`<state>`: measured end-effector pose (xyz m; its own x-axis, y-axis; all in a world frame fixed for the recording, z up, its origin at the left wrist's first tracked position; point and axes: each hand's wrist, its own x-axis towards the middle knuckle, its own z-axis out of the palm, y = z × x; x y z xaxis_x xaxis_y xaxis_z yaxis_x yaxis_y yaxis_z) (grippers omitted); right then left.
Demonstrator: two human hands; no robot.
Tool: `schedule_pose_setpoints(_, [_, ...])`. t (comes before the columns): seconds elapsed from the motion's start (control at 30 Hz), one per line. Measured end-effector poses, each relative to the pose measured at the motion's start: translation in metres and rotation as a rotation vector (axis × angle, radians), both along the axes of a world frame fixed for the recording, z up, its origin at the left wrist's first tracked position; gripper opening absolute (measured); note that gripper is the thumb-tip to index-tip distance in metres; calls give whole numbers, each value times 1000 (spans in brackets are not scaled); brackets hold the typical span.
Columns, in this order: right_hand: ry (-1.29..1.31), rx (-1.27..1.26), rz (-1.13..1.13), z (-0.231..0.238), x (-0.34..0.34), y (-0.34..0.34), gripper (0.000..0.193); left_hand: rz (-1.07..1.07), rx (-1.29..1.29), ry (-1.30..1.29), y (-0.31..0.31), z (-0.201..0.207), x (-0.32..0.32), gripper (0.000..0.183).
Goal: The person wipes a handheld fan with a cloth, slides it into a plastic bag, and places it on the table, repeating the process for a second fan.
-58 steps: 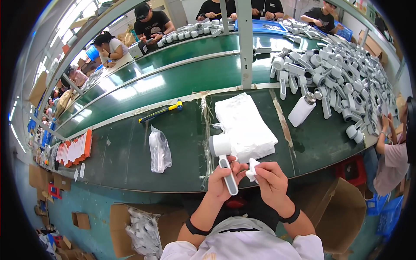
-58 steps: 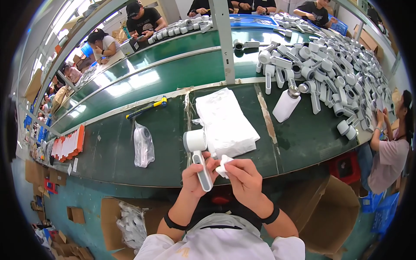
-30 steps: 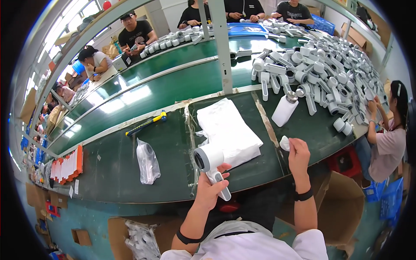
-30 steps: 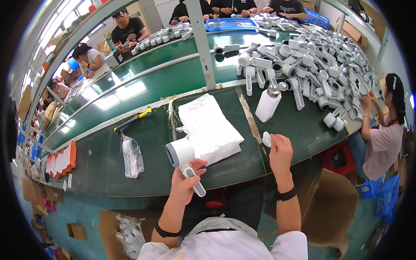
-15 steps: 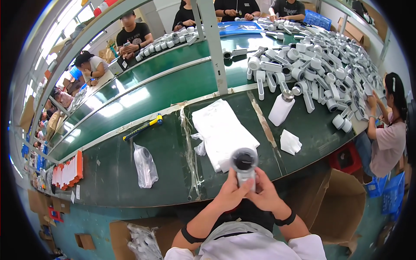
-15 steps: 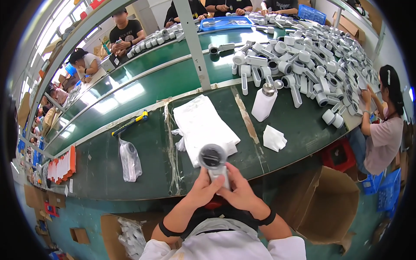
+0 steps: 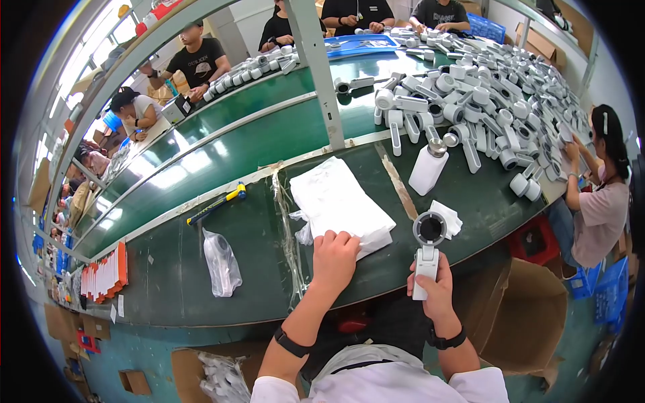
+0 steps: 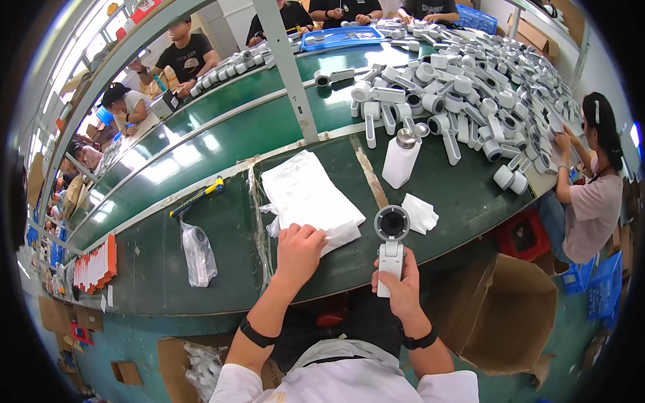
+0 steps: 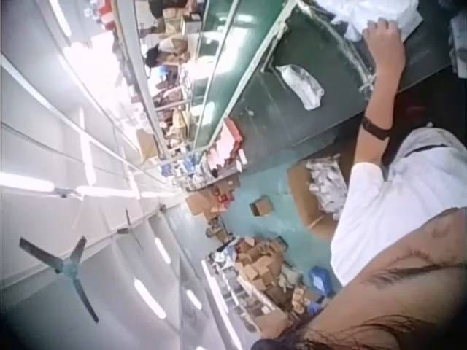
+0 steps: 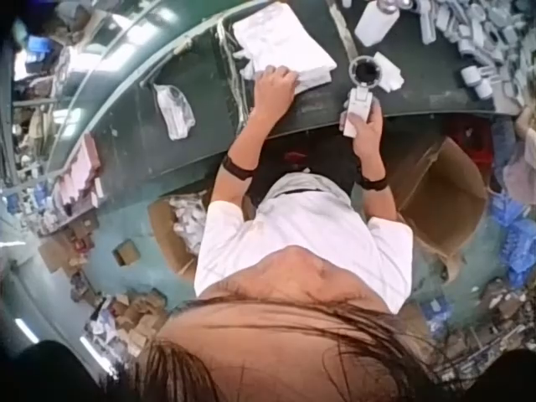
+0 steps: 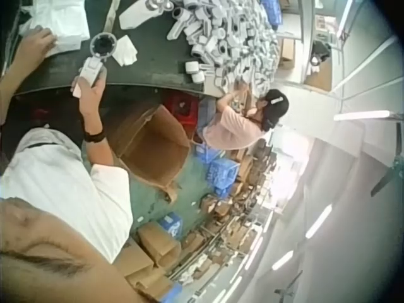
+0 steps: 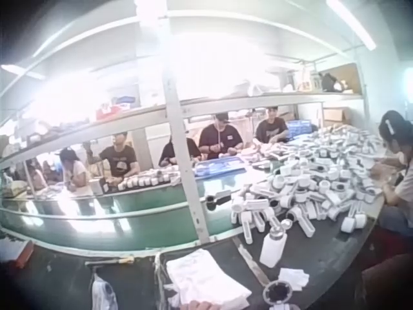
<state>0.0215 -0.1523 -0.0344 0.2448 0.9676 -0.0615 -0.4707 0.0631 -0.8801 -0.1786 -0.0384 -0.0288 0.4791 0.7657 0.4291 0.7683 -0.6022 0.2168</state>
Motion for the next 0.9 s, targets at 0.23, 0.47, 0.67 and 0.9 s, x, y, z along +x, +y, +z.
schedule_pose_setpoints(0.23, [36,-9,35,-2,-4,-2,42,9,-27,-84,6,2,-3,6])
schedule_pose_setpoints(0.47, [-34,-17,160,-5,-8,-7,40,-40,-173,-326,10,11,-6,10])
schedule_pose_setpoints(0.67, [-55,12,214,-8,-13,-8,43,2,-20,-161,1,24,1,17])
schedule_pose_setpoints(0.9, [-79,-60,197,-8,-13,-14,42,-19,-50,-174,4,10,-1,10])
